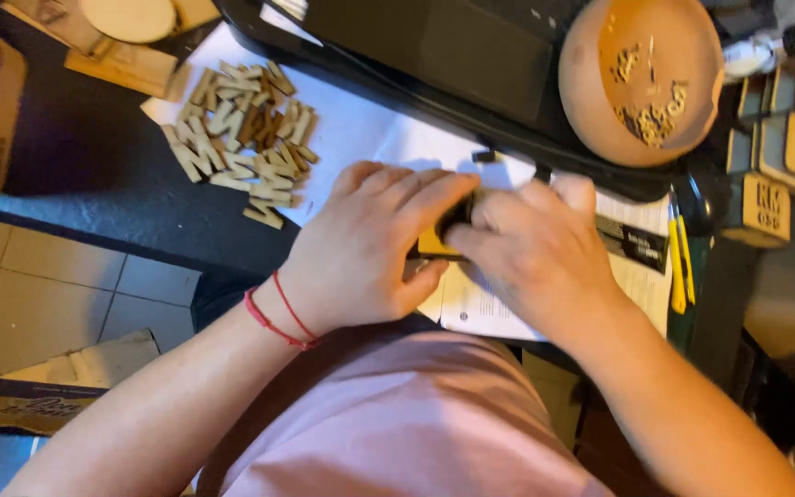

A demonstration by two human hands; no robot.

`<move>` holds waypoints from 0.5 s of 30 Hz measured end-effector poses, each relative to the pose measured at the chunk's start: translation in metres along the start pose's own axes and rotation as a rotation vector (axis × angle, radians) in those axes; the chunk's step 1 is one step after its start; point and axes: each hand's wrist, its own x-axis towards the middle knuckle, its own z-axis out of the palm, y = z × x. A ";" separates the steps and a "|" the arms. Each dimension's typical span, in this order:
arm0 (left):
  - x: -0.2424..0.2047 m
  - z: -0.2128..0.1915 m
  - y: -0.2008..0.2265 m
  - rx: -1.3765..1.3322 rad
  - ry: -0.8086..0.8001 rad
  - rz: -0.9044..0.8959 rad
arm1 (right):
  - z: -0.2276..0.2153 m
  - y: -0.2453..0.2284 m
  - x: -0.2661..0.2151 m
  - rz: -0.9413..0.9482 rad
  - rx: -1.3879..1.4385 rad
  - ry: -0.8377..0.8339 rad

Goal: The person assembles wooden letters and numbers onto a rectangular wooden base. They use a small stick to apply glue to the back of each character before pressing it into place on the base. The person also uses a small black tool to scrape or clean the surface of the assembled letters.

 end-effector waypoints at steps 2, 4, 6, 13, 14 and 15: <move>-0.002 0.001 0.003 -0.008 -0.017 0.006 | -0.003 0.002 -0.007 0.015 0.007 -0.030; 0.002 -0.003 -0.003 0.022 0.000 0.004 | -0.003 0.009 0.002 -0.008 0.003 -0.028; -0.001 0.000 -0.001 -0.008 0.001 0.013 | -0.003 0.003 -0.004 -0.006 0.021 -0.019; 0.000 -0.001 0.000 -0.020 -0.014 -0.005 | 0.001 0.009 -0.007 0.018 0.078 -0.021; -0.001 -0.001 0.000 -0.008 -0.024 -0.012 | 0.003 0.007 -0.005 0.021 0.064 0.005; 0.001 -0.001 -0.001 0.010 -0.029 -0.015 | 0.004 0.008 -0.001 0.022 0.045 0.038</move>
